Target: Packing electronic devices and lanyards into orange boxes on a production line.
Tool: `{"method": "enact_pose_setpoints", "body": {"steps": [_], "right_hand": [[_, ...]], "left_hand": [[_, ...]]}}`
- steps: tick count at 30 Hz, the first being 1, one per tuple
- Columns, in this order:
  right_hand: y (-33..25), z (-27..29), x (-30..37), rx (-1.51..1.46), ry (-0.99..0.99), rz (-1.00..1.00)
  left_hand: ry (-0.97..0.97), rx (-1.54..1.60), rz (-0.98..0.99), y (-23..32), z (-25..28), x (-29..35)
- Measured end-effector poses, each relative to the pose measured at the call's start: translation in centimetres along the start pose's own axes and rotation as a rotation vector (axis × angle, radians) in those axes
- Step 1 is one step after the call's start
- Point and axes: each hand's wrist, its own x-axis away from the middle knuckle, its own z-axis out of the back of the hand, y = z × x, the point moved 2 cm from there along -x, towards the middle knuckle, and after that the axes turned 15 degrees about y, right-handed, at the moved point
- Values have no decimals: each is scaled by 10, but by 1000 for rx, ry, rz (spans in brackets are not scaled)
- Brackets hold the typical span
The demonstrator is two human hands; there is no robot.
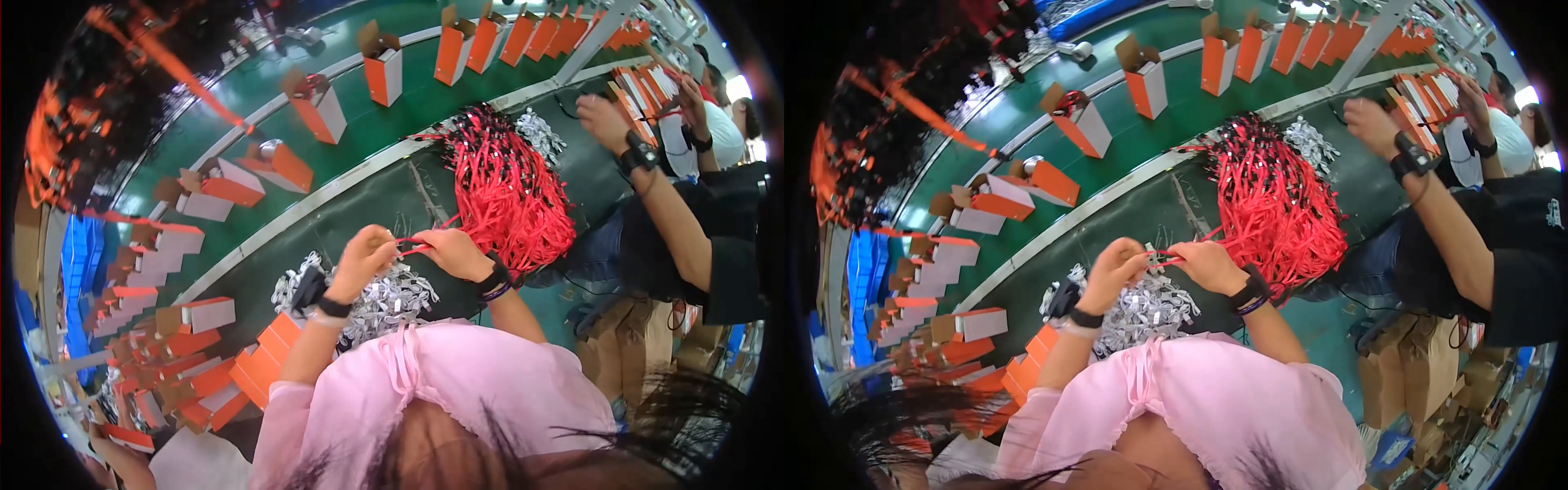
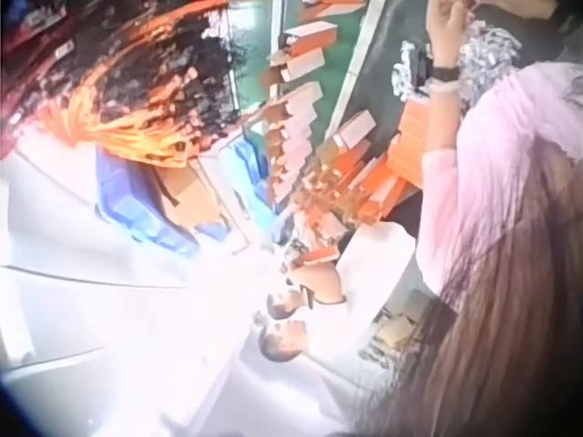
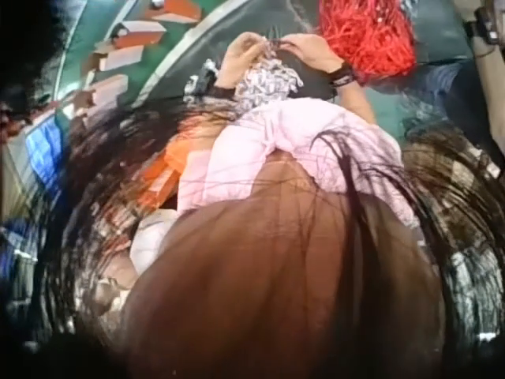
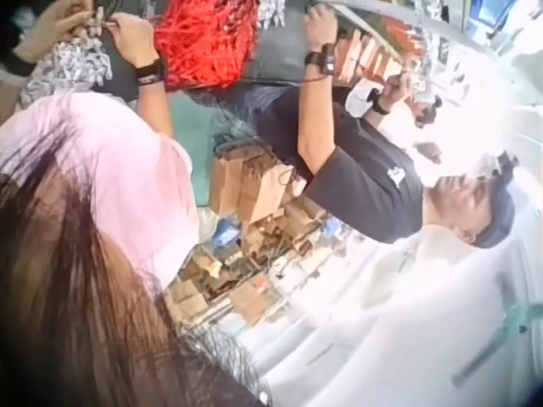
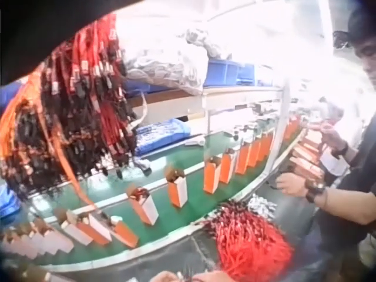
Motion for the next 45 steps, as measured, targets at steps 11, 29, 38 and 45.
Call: {"method": "enact_pose_setpoints", "body": {"steps": [11,29,38,45], "right_hand": [[-181,2,-47,-800,-409,46],[-170,-204,-85,-599,-404,86],[-169,-229,-106,-548,-457,107],[-146,-210,-124,-809,-218,-160]], "left_hand": [[-30,-25,-282,-35,41,92],[1048,-1270,-165,-81,245,81],[882,-1237,-334,-99,266,80],[588,-593,-142,-34,219,100]]}}
